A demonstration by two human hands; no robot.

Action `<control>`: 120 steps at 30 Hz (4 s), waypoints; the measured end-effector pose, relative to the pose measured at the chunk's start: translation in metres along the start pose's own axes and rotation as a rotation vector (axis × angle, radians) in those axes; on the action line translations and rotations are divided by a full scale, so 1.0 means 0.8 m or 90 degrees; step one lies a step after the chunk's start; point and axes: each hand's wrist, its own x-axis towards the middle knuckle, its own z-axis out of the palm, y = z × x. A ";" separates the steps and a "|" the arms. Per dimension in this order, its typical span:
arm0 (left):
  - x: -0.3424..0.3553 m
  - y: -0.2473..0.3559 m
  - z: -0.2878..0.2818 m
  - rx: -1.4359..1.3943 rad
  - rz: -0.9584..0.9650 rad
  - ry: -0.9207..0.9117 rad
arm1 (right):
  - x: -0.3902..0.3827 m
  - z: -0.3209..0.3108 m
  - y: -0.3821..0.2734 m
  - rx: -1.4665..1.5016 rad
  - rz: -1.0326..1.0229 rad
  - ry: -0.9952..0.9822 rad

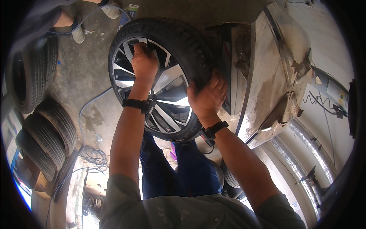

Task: The person uses a specialized tool to remove a metal object from a tire's tread, applies a cleaning solution from a spray bottle to locate a leak, and then moves the tire to a mounting machine.

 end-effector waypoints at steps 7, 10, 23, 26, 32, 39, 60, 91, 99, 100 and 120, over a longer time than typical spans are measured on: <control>0.001 -0.006 0.010 0.064 -0.093 -0.006 | 0.001 -0.002 0.000 -0.003 -0.009 0.006; 0.003 -0.010 0.012 0.050 -0.017 0.043 | 0.002 -0.003 -0.003 0.010 -0.015 0.006; -0.004 0.006 0.010 0.050 -0.068 0.038 | 0.000 -0.002 0.000 0.018 0.003 -0.013; -0.005 0.002 0.012 0.067 -0.084 0.037 | 0.001 -0.003 -0.001 0.006 0.003 -0.015; -0.006 0.002 0.014 0.020 -0.053 0.083 | -0.002 -0.003 0.000 0.001 0.003 -0.013; -0.001 -0.002 0.012 0.035 -0.098 0.074 | 0.000 -0.003 0.000 0.010 -0.001 -0.005; 0.017 0.002 0.004 0.080 -0.085 -0.079 | 0.001 -0.002 0.003 0.010 0.004 -0.001; 0.031 -0.004 -0.001 0.241 0.037 -0.202 | -0.001 -0.004 0.002 0.010 0.002 -0.011; 0.042 -0.009 -0.014 0.351 0.405 -0.254 | -0.002 0.000 0.002 0.014 -0.003 -0.006; 0.043 -0.010 -0.018 0.343 0.453 -0.246 | -0.003 -0.001 0.000 0.019 0.000 -0.005; -0.299 0.164 -0.084 -0.087 -0.141 -0.434 | -0.334 0.136 0.231 0.846 0.922 -0.223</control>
